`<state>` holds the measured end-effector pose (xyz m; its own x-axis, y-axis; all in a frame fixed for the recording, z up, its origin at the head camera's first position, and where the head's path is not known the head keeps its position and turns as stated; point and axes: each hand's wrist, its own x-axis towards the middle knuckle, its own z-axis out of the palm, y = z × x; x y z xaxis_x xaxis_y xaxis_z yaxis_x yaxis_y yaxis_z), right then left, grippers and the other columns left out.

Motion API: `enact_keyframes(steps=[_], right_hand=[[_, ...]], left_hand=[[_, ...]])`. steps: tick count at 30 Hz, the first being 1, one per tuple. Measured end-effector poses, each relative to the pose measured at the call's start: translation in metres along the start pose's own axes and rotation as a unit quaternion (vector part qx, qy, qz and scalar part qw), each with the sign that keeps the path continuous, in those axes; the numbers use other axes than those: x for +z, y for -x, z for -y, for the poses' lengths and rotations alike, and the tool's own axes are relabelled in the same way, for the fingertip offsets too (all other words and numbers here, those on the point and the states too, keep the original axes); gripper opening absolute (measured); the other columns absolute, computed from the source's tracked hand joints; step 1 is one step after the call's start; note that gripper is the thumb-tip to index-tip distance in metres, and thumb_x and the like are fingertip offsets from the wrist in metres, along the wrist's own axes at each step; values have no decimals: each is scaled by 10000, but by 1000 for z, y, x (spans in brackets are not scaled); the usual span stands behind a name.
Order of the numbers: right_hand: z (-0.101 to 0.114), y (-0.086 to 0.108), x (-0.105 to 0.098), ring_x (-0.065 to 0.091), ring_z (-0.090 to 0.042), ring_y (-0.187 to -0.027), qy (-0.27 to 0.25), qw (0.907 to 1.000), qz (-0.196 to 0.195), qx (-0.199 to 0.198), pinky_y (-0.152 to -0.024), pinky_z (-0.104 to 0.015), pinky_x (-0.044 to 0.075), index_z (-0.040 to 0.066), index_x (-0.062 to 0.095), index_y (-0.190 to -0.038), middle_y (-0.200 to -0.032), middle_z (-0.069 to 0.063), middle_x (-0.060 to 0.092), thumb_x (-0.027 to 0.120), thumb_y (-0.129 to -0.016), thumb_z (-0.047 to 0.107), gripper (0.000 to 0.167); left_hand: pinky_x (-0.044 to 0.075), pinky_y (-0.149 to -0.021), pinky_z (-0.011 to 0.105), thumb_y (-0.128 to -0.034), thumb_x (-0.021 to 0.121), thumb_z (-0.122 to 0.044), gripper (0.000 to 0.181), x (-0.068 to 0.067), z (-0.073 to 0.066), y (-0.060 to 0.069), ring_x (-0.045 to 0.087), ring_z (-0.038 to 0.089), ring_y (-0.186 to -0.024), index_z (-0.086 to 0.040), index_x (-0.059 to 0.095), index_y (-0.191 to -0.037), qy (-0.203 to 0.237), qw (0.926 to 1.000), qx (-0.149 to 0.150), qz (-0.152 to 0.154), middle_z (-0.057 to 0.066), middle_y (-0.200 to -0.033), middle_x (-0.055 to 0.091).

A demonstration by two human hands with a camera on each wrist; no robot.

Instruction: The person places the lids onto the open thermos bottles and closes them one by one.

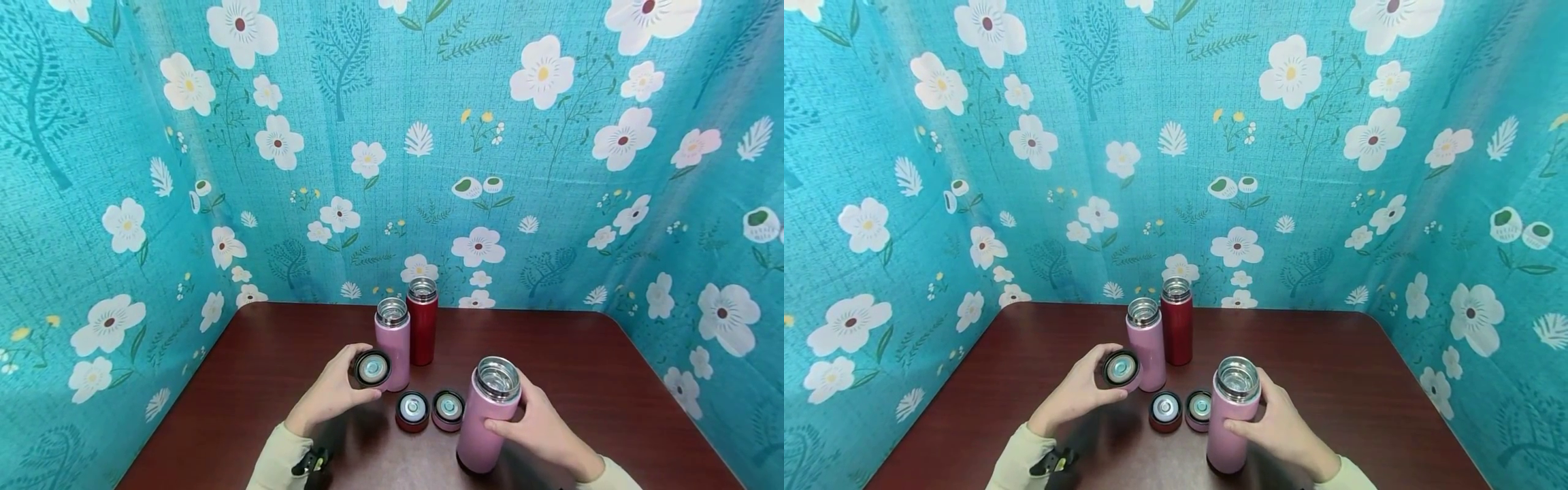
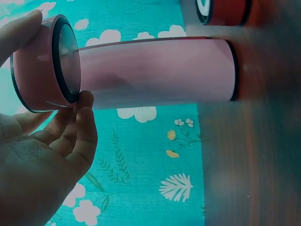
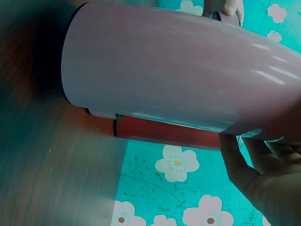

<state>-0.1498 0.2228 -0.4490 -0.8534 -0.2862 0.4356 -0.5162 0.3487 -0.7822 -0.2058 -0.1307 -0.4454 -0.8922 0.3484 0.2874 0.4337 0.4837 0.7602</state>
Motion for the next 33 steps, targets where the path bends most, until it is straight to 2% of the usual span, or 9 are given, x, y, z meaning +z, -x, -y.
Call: enact_keyframes(steps=[9, 15, 21, 28, 33], right_hand=[[1, -2, 12, 576, -132, -1067, -177, 9990, 336, -222, -877, -252, 451, 159, 410, -1373, -1191, -13, 600, 822, -706, 131, 785], [2, -3, 20, 574, -140, -1062, -157, 9991, 370, -162, -879, -263, 450, 200, 425, -1360, -1189, 4, 600, 832, -700, 156, 777], [3, -5, 27, 571, -150, -1065, -195, 9986, 485, -72, -882, -287, 456, 234, 427, -1353, -1194, 22, 596, 827, -706, 174, 763], [1, -10, 34, 580, -154, -1054, -335, 9973, 607, -260, -877, -285, 462, 184, 431, -1346, -1184, 4, 601, 816, -715, 160, 740], [1, -11, 37, 584, -155, -1049, -410, 9968, 621, -277, -874, -288, 464, 161, 433, -1337, -1184, 1, 602, 818, -713, 167, 733]], left_hand=[[477, -785, 270, -709, 834, -292, 685, 2, -12, -5, 549, 132, -934, -137, 441, -1248, 393, 9990, -100, 161, -23, -1118, 541], [474, -813, 274, -707, 836, -280, 663, 4, -18, -10, 552, 123, -948, -158, 457, -1237, 481, 9987, 116, 125, -54, -1100, 550], [472, -842, 292, -721, 831, -253, 672, 7, -25, -13, 529, 117, -987, -174, 448, -1268, 558, 9984, 34, 114, -68, -1134, 540], [468, -879, 359, -743, 804, -141, 664, 6, -43, -14, 530, 198, -1043, -83, 440, -1295, 998, 9948, 33, 194, 17, -1181, 546], [471, -859, 324, -747, 806, -183, 658, 10, -38, -15, 527, 151, -1043, -138, 446, -1296, 1195, 9925, 230, 136, -23, -1172, 559]])
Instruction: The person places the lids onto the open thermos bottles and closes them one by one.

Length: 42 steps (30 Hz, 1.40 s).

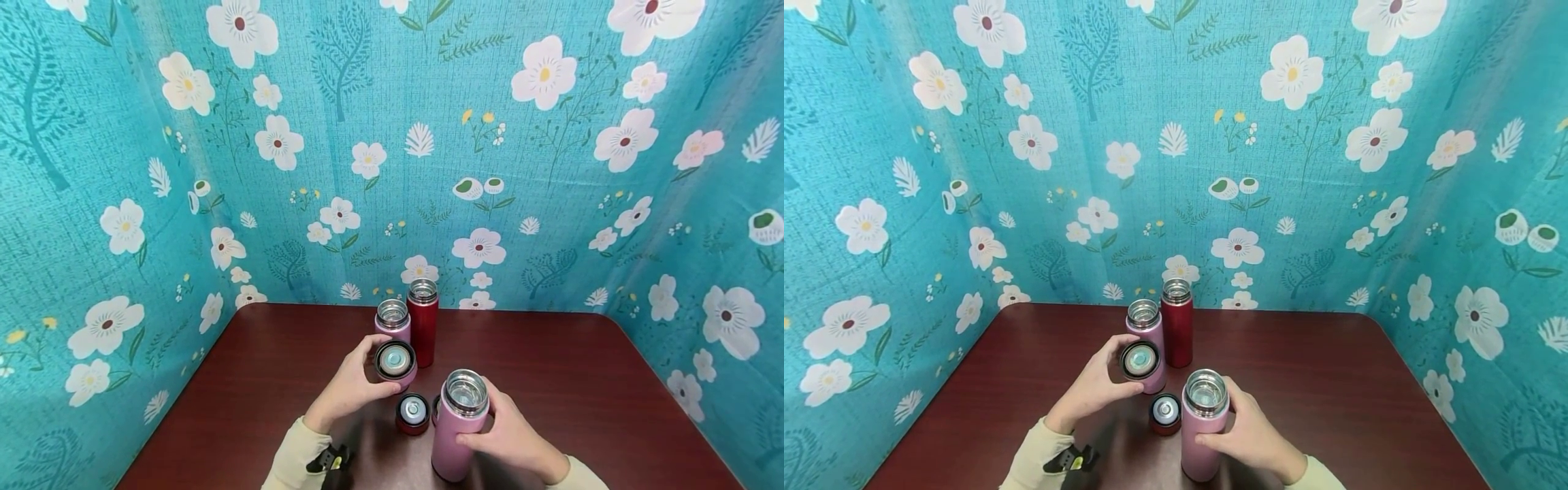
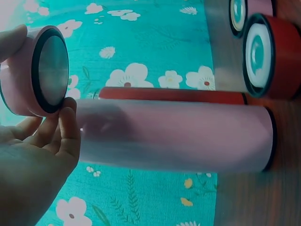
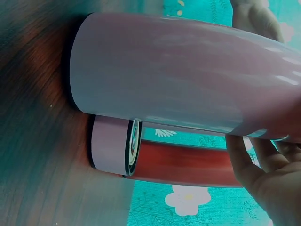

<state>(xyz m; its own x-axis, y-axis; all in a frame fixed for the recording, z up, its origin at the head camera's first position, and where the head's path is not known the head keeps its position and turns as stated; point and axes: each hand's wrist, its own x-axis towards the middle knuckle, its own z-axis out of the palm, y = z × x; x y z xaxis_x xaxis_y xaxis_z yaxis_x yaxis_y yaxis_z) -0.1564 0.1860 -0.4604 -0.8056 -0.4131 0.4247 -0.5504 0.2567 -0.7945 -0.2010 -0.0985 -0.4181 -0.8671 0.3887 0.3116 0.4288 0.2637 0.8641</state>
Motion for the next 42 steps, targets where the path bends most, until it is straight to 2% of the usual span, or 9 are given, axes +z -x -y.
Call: enact_keyframes(steps=[5, 9, 14, 19, 21, 23, 27, 34, 42], right_hand=[[-1, 0, 2, 573, -151, -1073, 42, 9999, -103, 93, -897, -293, 454, 183, 427, -1346, -1203, 16, 594, 820, -710, 183, 748], [-3, -1, 3, 575, -152, -1071, 45, 9998, -140, 103, -890, -293, 461, 187, 431, -1346, -1203, 18, 594, 825, -704, 182, 754], [-4, -1, 5, 582, -150, -1061, 10, 9998, -141, -107, -872, -287, 468, 176, 449, -1332, -1185, 17, 604, 835, -687, 175, 752], [0, -3, 5, 582, -128, -1042, 110, 9984, -204, -513, -851, -267, 472, 92, 460, -1322, -1161, -15, 611, 834, -659, 103, 762], [0, -3, 5, 583, -128, -1039, 120, 9984, -193, -526, -851, -268, 473, 81, 460, -1320, -1159, -19, 612, 834, -657, 100, 761], [-6, -2, 6, 584, -132, -1048, 73, 9989, -151, -444, -864, -275, 470, 107, 455, -1327, -1169, -14, 611, 837, -665, 128, 765], [-9, -2, 6, 582, -139, -1062, -40, 9991, -79, -406, -886, -280, 461, 123, 445, -1336, -1181, -15, 609, 836, -681, 154, 763], [-10, -2, 6, 576, -136, -1077, -50, 9992, -71, -389, -895, -282, 457, 122, 430, -1352, -1196, -16, 603, 842, -673, 152, 795], [-16, 0, 6, 577, -142, -1067, 37, 9989, -144, -436, -866, -280, 469, 110, 417, -1369, -1200, -24, 599, 843, -650, 121, 836]], left_hand=[[458, -869, 362, -755, 796, -183, 660, 4, 4, 0, 520, 180, -1073, -134, 449, -1315, 336, 9991, 263, -37, 6, -1187, 572], [435, -883, 381, -756, 784, -134, 671, 6, 2, 0, 503, 166, -1092, -116, 446, -1335, 496, 9983, 308, -20, 22, -1216, 560], [436, -885, 359, -743, 766, -36, 673, 8, 0, -1, 517, 161, -1070, -53, 447, -1335, 610, 9970, 466, -19, 69, -1206, 557], [453, -888, 292, -758, 724, 20, 640, 6, -25, 3, 545, 155, -1043, 43, 421, -1321, 823, 9942, 686, 80, 143, -1192, 533], [454, -886, 272, -763, 708, 33, 640, 5, -34, 4, 548, 159, -1042, 73, 402, -1324, 891, 9932, 744, 115, 176, -1196, 518], [454, -891, 264, -767, 698, 40, 641, 5, -35, 4, 544, 157, -1052, 81, 391, -1329, 963, 9920, 803, 150, 188, -1207, 506], [454, -906, 266, -771, 685, 47, 662, 5, -32, 2, 529, 174, -1082, 90, 360, -1346, 1133, 9896, 864, 206, 217, -1238, 484], [451, -923, 276, -772, 708, -4, 691, 11, -8, -3, 507, 189, -1118, -9, 341, -1357, 1431, 9876, 641, 64, 158, -1273, 478], [454, -916, 286, -788, 727, -94, 627, 15, -5, -3, 497, 228, -1101, -41, 378, -1305, 1561, 9849, 753, -34, 127, -1221, 501]])
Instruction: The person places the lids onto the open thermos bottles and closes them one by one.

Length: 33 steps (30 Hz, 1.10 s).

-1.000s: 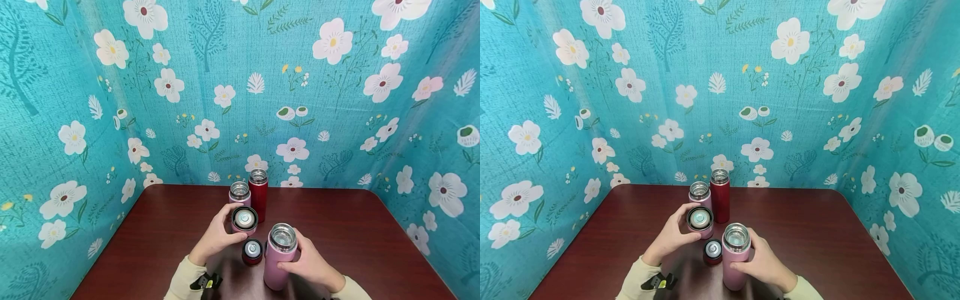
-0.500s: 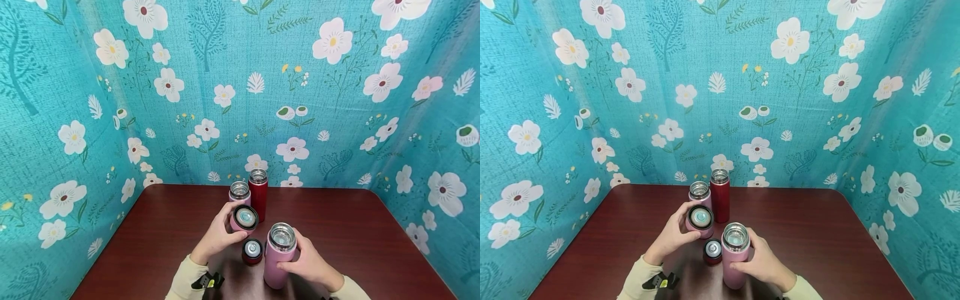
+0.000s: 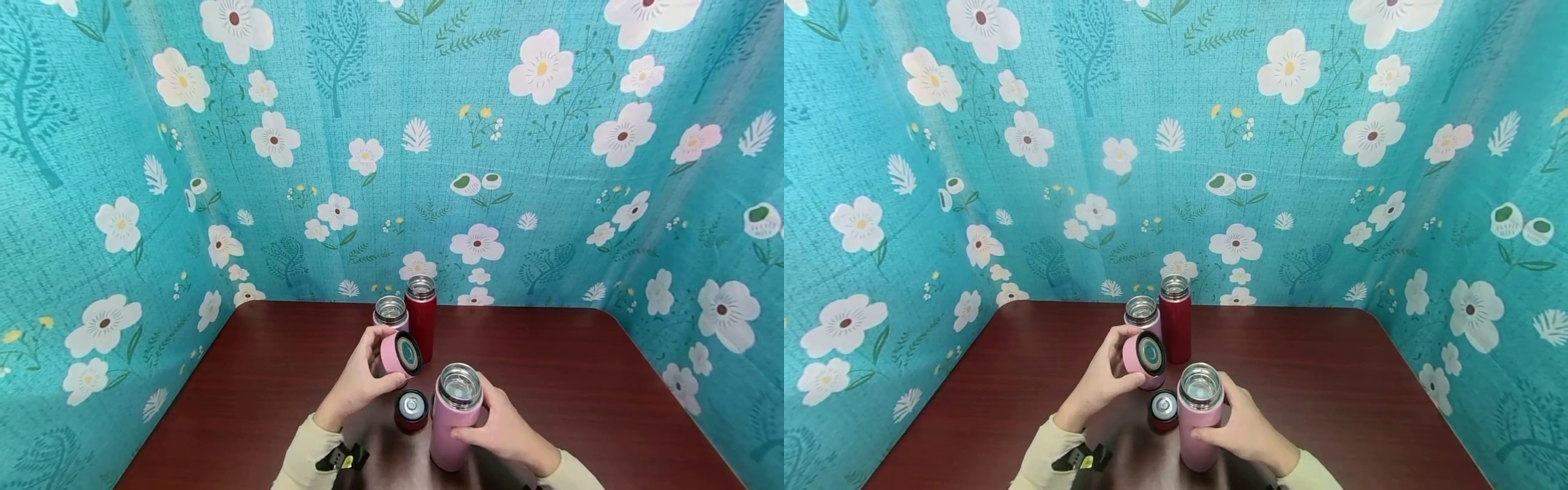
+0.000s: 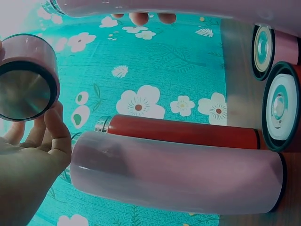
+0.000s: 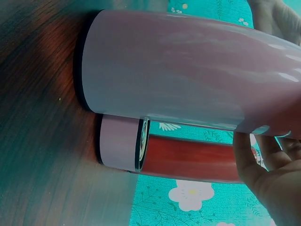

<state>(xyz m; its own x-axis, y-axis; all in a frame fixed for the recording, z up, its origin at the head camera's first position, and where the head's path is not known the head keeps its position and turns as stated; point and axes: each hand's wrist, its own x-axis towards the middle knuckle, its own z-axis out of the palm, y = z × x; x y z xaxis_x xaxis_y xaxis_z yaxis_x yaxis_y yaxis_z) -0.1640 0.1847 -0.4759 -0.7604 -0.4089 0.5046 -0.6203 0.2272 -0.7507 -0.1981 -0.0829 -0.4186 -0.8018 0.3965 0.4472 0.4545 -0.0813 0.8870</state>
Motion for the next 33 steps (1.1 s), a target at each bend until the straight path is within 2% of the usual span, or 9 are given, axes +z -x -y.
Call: enact_keyframes(steps=[6, 9, 15, 23, 30, 33], right_hand=[[2, -1, 1, 577, -133, -1064, 75, 10000, 29, -13, -858, -282, 474, 80, 419, -1359, -1196, -27, 601, 835, -654, 102, 819], [10, -3, 0, 579, -128, -1058, 102, 9999, 19, -5, -858, -284, 475, 78, 426, -1351, -1189, -22, 605, 831, -658, 97, 803], [36, -7, -2, 581, -125, -1050, -5, 10000, 0, -8, -855, -285, 476, 70, 446, -1331, -1173, -20, 610, 817, -673, 85, 756], [6, -1, 0, 575, -137, -1065, 155, 9999, -8, -72, -860, -281, 471, 91, 409, -1372, -1199, -26, 598, 831, -661, 113, 827], [5, -1, 1, 580, -148, -1074, -45, 10000, 25, -11, -888, -291, 465, 125, 416, -1364, -1203, -26, 603, 840, -667, 144, 816], [4, -1, 1, 578, -146, -1077, -34, 10000, 29, 1, -889, -287, 463, 130, 414, -1366, -1204, -23, 601, 839, -669, 143, 817]], left_hand=[[492, -792, 304, -768, 737, -95, 627, 1, -3, -1, 506, 216, -993, -57, 417, -1306, -471, 9988, 41, 115, 81, -1135, 527], [476, -763, 313, -760, 732, -66, 627, 2, -7, -2, 505, 215, -958, -35, 429, -1307, -628, 9979, 53, 171, 88, -1127, 548], [473, -794, 344, -750, 720, -17, 584, 7, -32, -1, 517, 187, -962, 47, 454, -1266, -776, 9964, 306, 173, 153, -1144, 543], [500, -836, 331, -757, 718, 10, 590, 9, -35, 0, 547, 183, -1008, 39, 461, -1287, -680, 9972, 195, 255, 157, -1200, 511], [453, -889, 402, -768, 709, -14, 624, 9, -37, 1, 473, 238, -1027, 20, 460, -1339, -759, 9965, 101, 342, 141, -1226, 493], [430, -925, 445, -763, 710, -16, 657, 9, -39, 0, 468, 274, -1095, 39, 425, -1352, -771, 9965, -31, 324, 155, -1273, 490]])
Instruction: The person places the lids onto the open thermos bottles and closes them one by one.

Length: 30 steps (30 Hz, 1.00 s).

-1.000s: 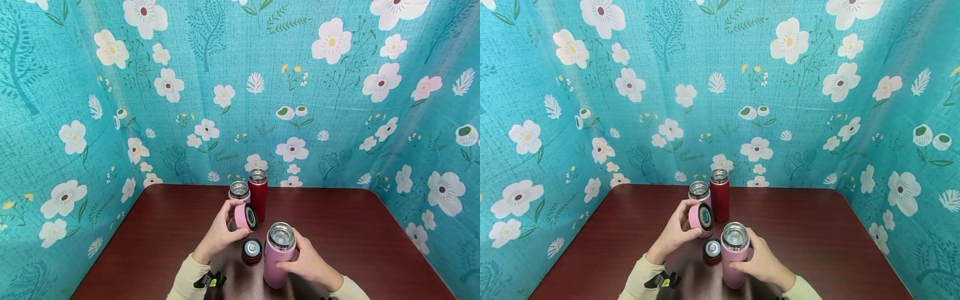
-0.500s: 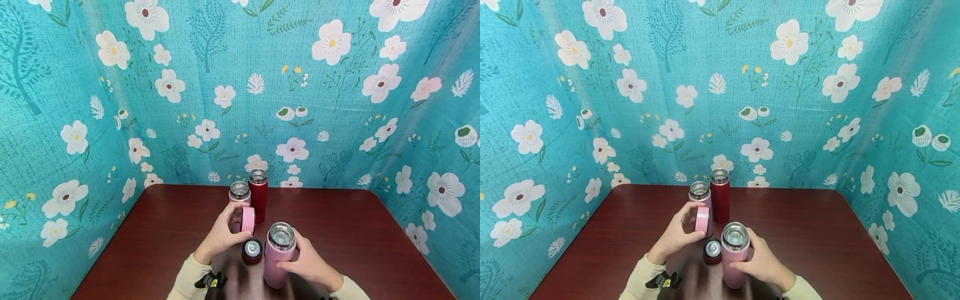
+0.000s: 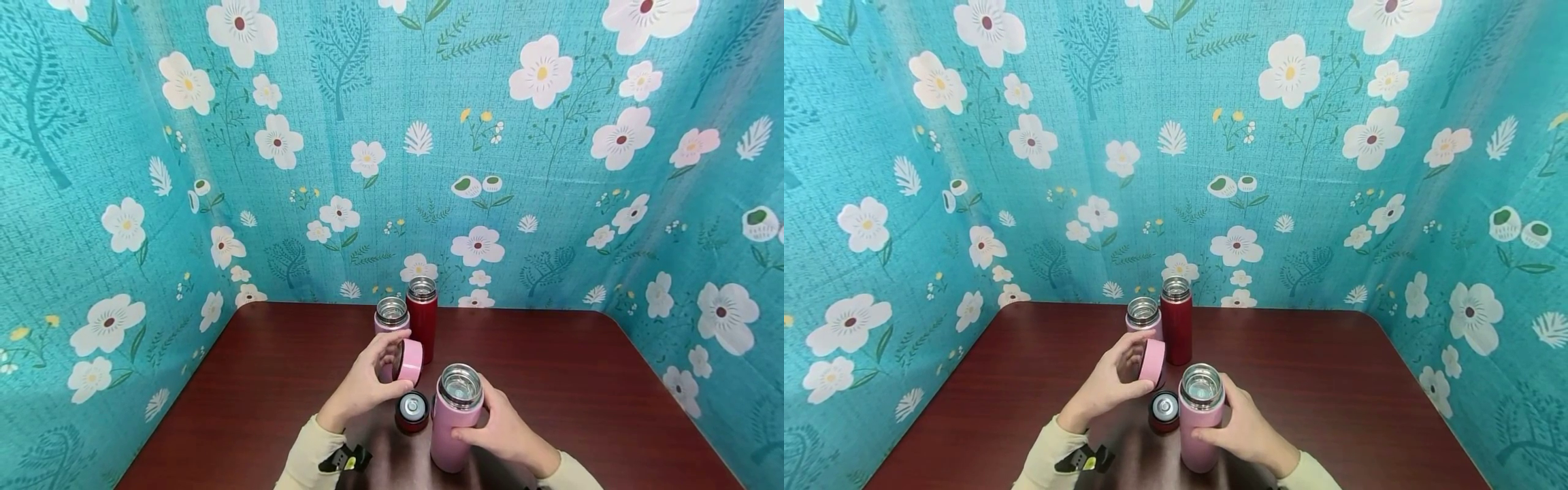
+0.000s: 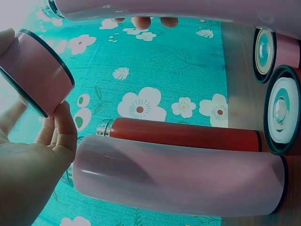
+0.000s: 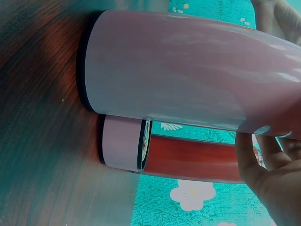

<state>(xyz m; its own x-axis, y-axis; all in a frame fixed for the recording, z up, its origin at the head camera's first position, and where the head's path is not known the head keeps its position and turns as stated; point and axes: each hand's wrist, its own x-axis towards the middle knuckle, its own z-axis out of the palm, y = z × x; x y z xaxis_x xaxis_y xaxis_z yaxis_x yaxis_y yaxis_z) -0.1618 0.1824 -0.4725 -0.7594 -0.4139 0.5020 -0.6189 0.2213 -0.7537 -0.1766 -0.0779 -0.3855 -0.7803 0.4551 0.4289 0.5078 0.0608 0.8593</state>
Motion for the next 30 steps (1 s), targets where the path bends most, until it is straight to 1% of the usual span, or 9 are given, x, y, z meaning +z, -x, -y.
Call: enact_keyframes(steps=[4, 7, 13, 16, 19, 22, 26, 28, 30], right_hand=[[-3, 0, 0, 574, -147, -1079, 56, 10000, -1, -32, -883, -281, 464, 122, 403, -1379, -1209, -25, 595, 836, -667, 120, 833], [-5, 1, 0, 576, -144, -1073, 109, 9999, -21, -70, -879, -277, 465, 101, 406, -1372, -1203, -28, 598, 835, -661, 104, 831], [-3, 1, 0, 574, -149, -1075, 116, 9999, -18, -52, -883, -281, 463, 122, 404, -1377, -1207, -26, 594, 832, -672, 127, 824], [-1, 1, -1, 577, -151, -1076, 98, 9999, 9, 64, -888, -291, 463, 151, 410, -1371, -1208, -11, 596, 830, -689, 162, 801], [0, -1, -1, 578, -150, -1079, 77, 9998, 24, 161, -894, -300, 463, 168, 413, -1368, -1215, 4, 595, 828, -700, 189, 787], [1, -1, -1, 576, -155, -1086, 45, 9999, 20, 165, -899, -301, 462, 166, 413, -1371, -1222, 1, 593, 829, -698, 184, 791], [3, -2, -2, 569, -154, -1093, 116, 9998, 42, 126, -898, -295, 461, 150, 406, -1377, -1222, -14, 588, 833, -689, 170, 810], [5, -1, -2, 562, -146, -1097, 165, 9996, 84, 190, -896, -292, 460, 155, 397, -1380, -1225, -9, 579, 831, -696, 182, 811], [8, 0, -3, 556, -142, -1104, 149, 9992, 130, 356, -903, -294, 456, 177, 393, -1381, -1231, 5, 574, 827, -707, 201, 802]], left_hand=[[397, -978, 442, -761, 719, -36, 686, 0, -3, 0, 446, 291, -1197, 65, 384, -1351, 10, 9997, -236, -39, 177, -1341, 469], [403, -972, 408, -762, 720, -41, 671, 1, -5, 0, 451, 282, -1194, 65, 399, -1341, -50, 9995, -301, -84, 174, -1340, 472], [420, -940, 414, -752, 727, -11, 635, 3, -6, -1, 474, 277, -1150, 58, 443, -1315, -127, 9997, -113, -193, 173, -1296, 490], [413, -941, 431, -749, 726, 9, 635, 3, -8, -3, 474, 249, -1161, 70, 443, -1315, -123, 9998, 32, -150, 195, -1298, 483], [408, -942, 411, -749, 721, 17, 638, 3, -10, -5, 470, 207, -1171, 72, 446, -1323, -156, 9997, 184, -102, 205, -1299, 478], [406, -954, 402, -753, 716, 12, 637, 3, -12, -7, 467, 216, -1187, 68, 450, -1329, -214, 9994, 247, -64, 216, -1303, 472], [393, -977, 425, -759, 708, -14, 651, 3, -12, -8, 461, 274, -1209, 68, 431, -1342, -253, 9996, 102, -1, 217, -1325, 472], [387, -984, 430, -761, 711, -34, 665, 4, -6, -9, 455, 281, -1220, 48, 423, -1355, -282, 9996, -17, 13, 190, -1343, 475], [389, -979, 420, -762, 717, -55, 680, 5, 2, -10, 455, 267, -1220, 18, 418, -1368, -353, 9993, -99, 19, 149, -1355, 481]])
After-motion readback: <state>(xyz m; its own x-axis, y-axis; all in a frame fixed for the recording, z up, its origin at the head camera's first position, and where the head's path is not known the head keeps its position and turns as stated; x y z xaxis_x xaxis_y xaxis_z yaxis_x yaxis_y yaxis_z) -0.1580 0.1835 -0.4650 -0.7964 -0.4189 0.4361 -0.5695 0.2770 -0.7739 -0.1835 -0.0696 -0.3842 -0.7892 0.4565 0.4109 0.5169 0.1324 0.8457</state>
